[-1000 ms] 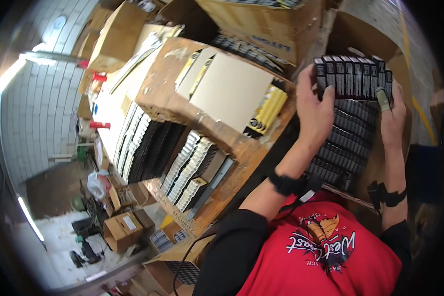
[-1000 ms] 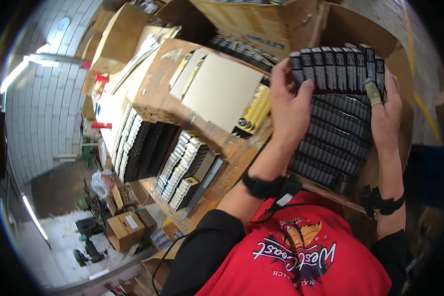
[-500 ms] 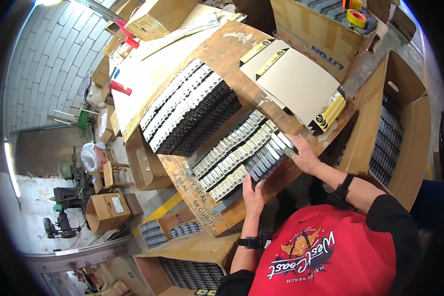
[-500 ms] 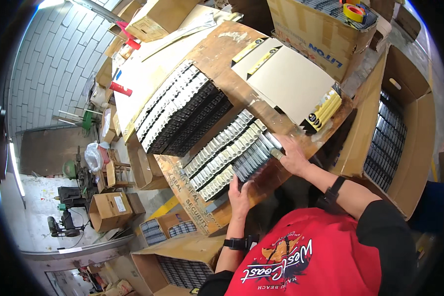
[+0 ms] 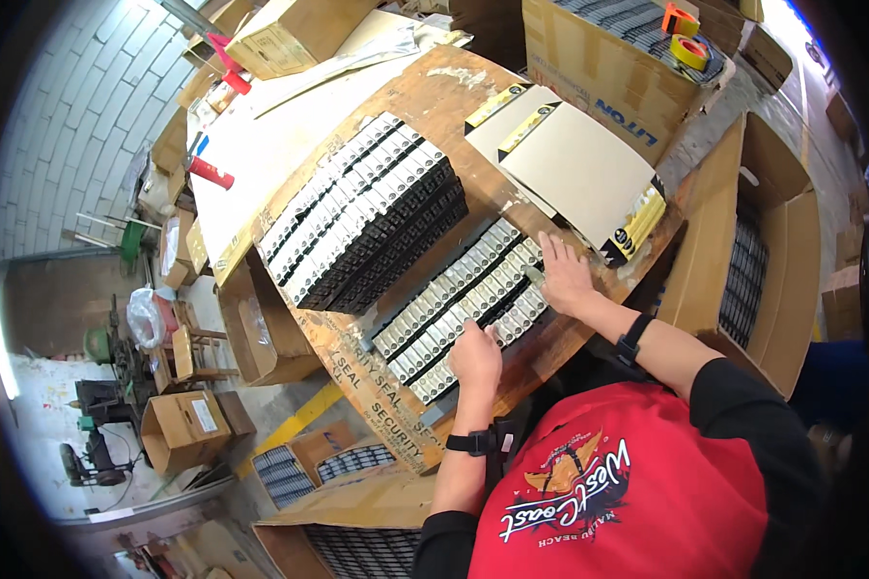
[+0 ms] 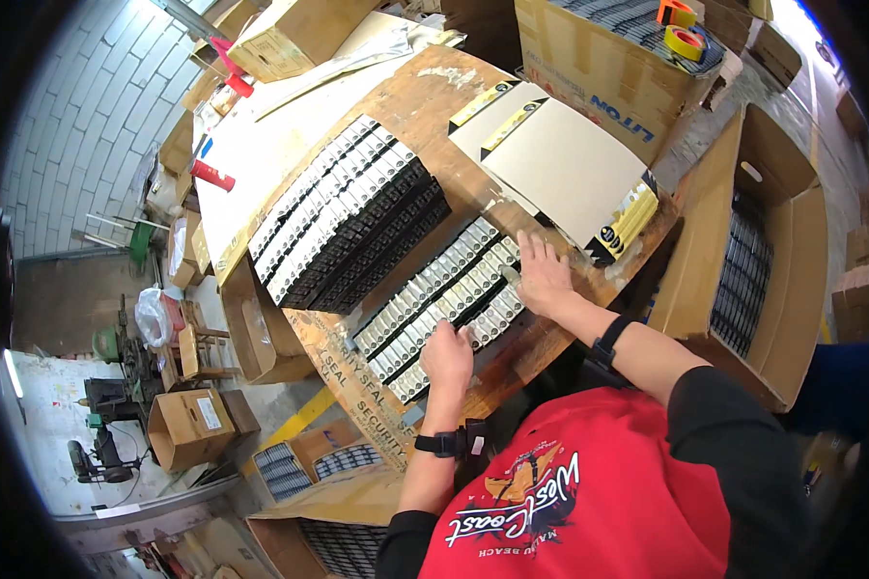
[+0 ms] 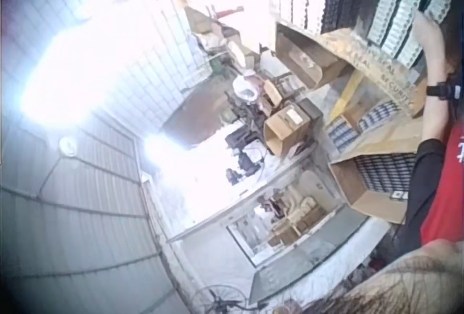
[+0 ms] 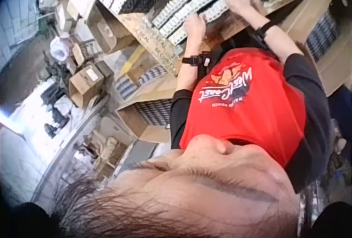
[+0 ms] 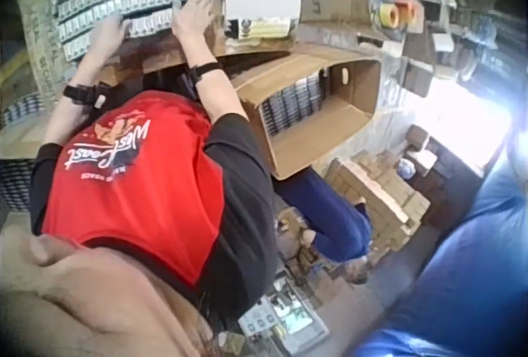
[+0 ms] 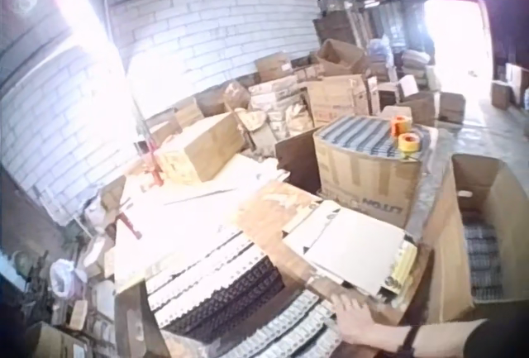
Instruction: The person repeatedly picks up small black rectangular items from a large cardboard box and places them onto a wooden table. The items are arranged in neat rows on the table surface. The person handles the items by hand, moving them in batches from the box to the table.
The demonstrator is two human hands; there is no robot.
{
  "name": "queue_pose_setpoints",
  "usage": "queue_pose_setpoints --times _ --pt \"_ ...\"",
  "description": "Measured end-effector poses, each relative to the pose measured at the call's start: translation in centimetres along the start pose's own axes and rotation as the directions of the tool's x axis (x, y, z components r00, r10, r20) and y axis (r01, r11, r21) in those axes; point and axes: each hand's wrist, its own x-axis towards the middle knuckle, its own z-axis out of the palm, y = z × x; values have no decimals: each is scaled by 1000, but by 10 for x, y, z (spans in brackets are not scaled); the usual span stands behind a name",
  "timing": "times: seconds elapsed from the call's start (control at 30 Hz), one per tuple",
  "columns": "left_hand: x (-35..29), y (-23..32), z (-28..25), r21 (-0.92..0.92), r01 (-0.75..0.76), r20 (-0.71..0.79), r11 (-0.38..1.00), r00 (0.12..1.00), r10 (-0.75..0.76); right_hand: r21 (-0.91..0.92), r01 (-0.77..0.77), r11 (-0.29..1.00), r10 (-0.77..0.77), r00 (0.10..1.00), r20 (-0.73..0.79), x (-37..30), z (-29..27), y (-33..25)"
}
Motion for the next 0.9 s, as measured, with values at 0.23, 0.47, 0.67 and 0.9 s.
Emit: queue_pose_setpoints --times 0.23,0.47,0.67,0.9 --pt "4 0 42 255 -575 118 778 817 565 156 176 972 -166 983 -72 17 28 6" --pt "14 -1 20 56 -516 21 855 857 515 544 104 832 -102 994 -34 24 33 22" --pt "-29 -140 0 -427 270 -534 863 695 -481 848 52 528 -211 975 71 33 79 54" --pt "-40 -171 48 -915 204 -52 348 795 -604 897 -129 423 -110 975 192 23 37 36"
